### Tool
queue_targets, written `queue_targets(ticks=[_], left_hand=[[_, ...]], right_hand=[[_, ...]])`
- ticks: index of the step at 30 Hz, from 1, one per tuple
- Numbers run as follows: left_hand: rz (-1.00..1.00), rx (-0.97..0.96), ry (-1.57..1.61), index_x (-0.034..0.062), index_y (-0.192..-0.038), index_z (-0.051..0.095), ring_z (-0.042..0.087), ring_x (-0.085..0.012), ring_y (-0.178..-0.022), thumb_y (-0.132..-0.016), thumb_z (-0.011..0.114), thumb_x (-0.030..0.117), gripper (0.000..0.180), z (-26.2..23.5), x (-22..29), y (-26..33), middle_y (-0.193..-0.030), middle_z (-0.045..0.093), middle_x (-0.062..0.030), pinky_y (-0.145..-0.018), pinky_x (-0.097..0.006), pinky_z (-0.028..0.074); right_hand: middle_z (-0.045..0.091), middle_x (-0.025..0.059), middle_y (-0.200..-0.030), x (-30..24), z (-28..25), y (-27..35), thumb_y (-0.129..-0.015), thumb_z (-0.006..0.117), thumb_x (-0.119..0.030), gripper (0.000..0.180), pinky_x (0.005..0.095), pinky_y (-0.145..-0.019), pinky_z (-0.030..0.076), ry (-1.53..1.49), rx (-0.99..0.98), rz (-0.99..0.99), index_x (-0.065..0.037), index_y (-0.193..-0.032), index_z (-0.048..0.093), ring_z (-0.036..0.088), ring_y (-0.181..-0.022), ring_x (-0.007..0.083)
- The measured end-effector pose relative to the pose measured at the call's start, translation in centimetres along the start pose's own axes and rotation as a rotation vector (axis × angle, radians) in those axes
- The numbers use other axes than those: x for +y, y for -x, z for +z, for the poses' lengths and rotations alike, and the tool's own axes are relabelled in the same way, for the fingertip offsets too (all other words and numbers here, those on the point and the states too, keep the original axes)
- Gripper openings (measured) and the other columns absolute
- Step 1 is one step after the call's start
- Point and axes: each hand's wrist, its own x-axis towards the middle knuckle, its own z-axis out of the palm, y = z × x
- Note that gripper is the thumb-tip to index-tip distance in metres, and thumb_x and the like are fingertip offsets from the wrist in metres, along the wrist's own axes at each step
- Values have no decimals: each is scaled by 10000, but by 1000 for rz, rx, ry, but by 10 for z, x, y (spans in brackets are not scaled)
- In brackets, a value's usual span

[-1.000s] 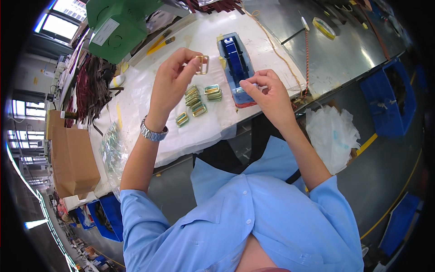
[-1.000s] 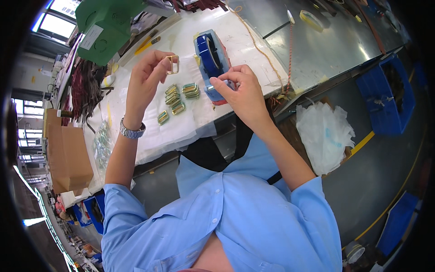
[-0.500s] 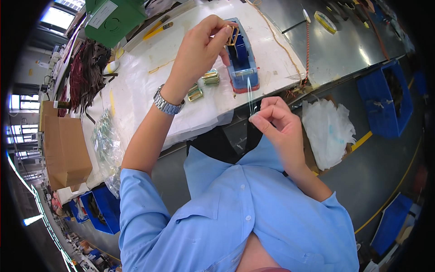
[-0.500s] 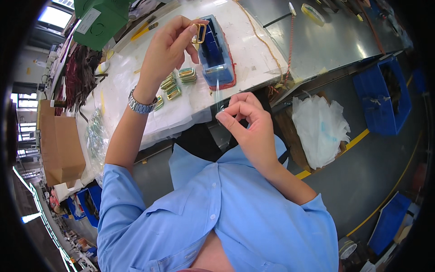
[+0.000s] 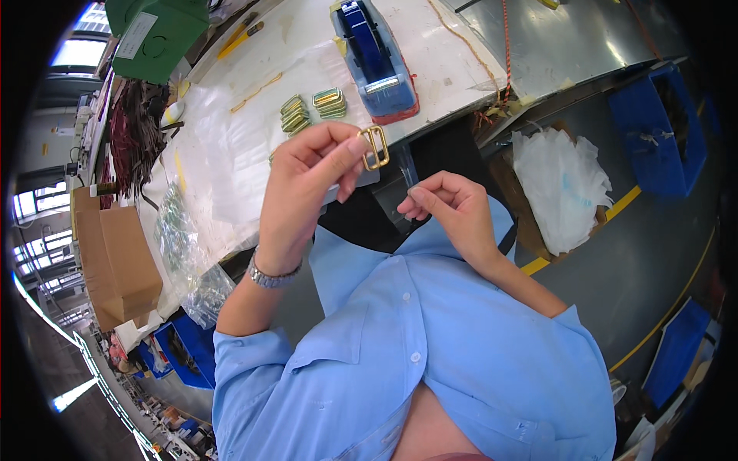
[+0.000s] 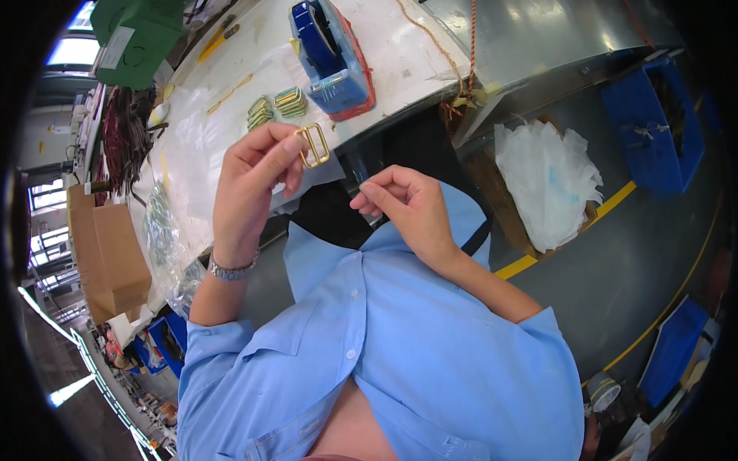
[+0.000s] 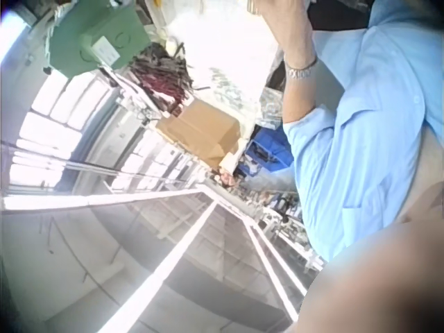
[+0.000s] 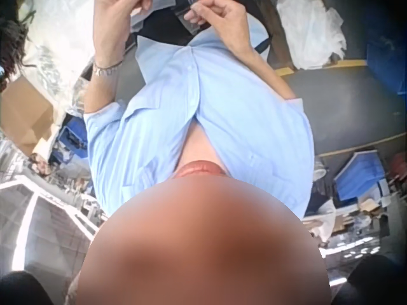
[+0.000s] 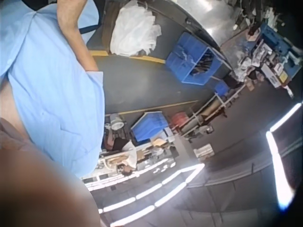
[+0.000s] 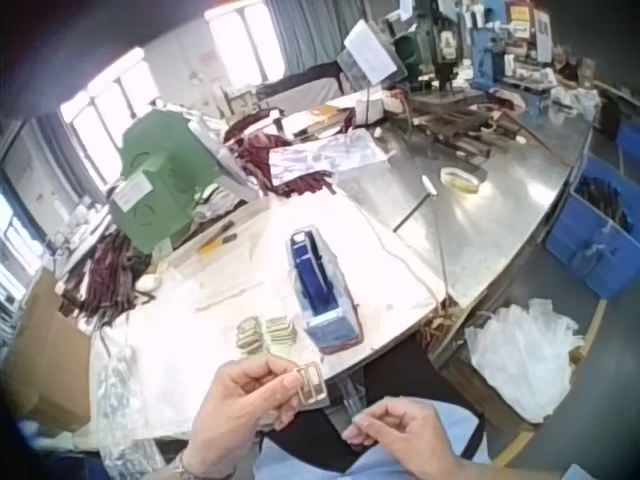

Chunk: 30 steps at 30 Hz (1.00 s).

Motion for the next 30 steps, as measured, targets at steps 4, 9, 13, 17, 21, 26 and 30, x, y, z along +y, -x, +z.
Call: queue_targets(ticks=[4, 9, 13, 17, 21, 26, 30], left_hand=[[-93, 19, 16, -12, -1041, 729, 614, -61, -644, -1048, 721, 158, 170, 16, -30, 27, -811, 708, -22, -572, -213, 475], [-109, 26, 13, -18, -1055, 738, 618, -66, -629, -1044, 725, 151, 170, 24, -37, 33, -803, 717, -29, -555, -212, 473], [-130, -11, -31, -18, -1044, 741, 621, -56, -626, -1044, 725, 151, 170, 26, -40, 28, -806, 729, -27, -549, -204, 469], [-125, -39, -45, -14, -1030, 740, 621, -53, -624, -1042, 727, 156, 171, 26, -45, 25, -806, 729, -24, -547, -202, 467], [-126, -31, -48, -9, -1017, 734, 621, -51, -629, -1045, 723, 157, 169, 27, -49, 19, -805, 724, -22, -547, -200, 466], [-158, -60, -56, 2, -1021, 725, 598, -44, -630, -1049, 721, 168, 168, 25, -52, 12, -805, 713, -15, -538, -196, 434], [-195, -57, -40, 1, -1033, 721, 554, -37, -617, -1053, 720, 175, 175, 25, -55, 7, -798, 693, -1, -526, -193, 383]], right_hand=[[806, 129, -1020, -6, 10, 5, -1079, 642, -79, 133, 264, -824, 599, -6, -12, -1, 43, -1101, 688, 747, -896, 118], [803, 131, -1054, -5, 9, 10, -1069, 601, -20, 139, 265, -851, 604, -47, 4, 9, 62, -1168, 656, 758, -953, 130], [797, 122, -1070, -8, 10, 13, -1062, 601, -11, 160, 260, -867, 601, -44, 11, 43, 73, -1188, 650, 758, -985, 134], [791, 118, -1099, -10, 12, 15, -1056, 608, -6, 205, 265, -885, 603, -73, -3, 30, 83, -1237, 648, 759, -1003, 143], [790, 134, -1108, -11, 11, 14, -1062, 605, -17, 241, 281, -904, 612, -59, 4, 42, 86, -1273, 657, 765, -1002, 157], [788, 155, -1100, -6, 2, 6, -1085, 626, -104, 266, 318, -906, 634, -236, -43, 140, 86, -1265, 674, 781, -977, 197], [788, 154, -1079, 1, 0, 3, -1092, 639, -149, 248, 360, -896, 649, -308, -22, 201, 51, -1224, 703, 787, -954, 217]])
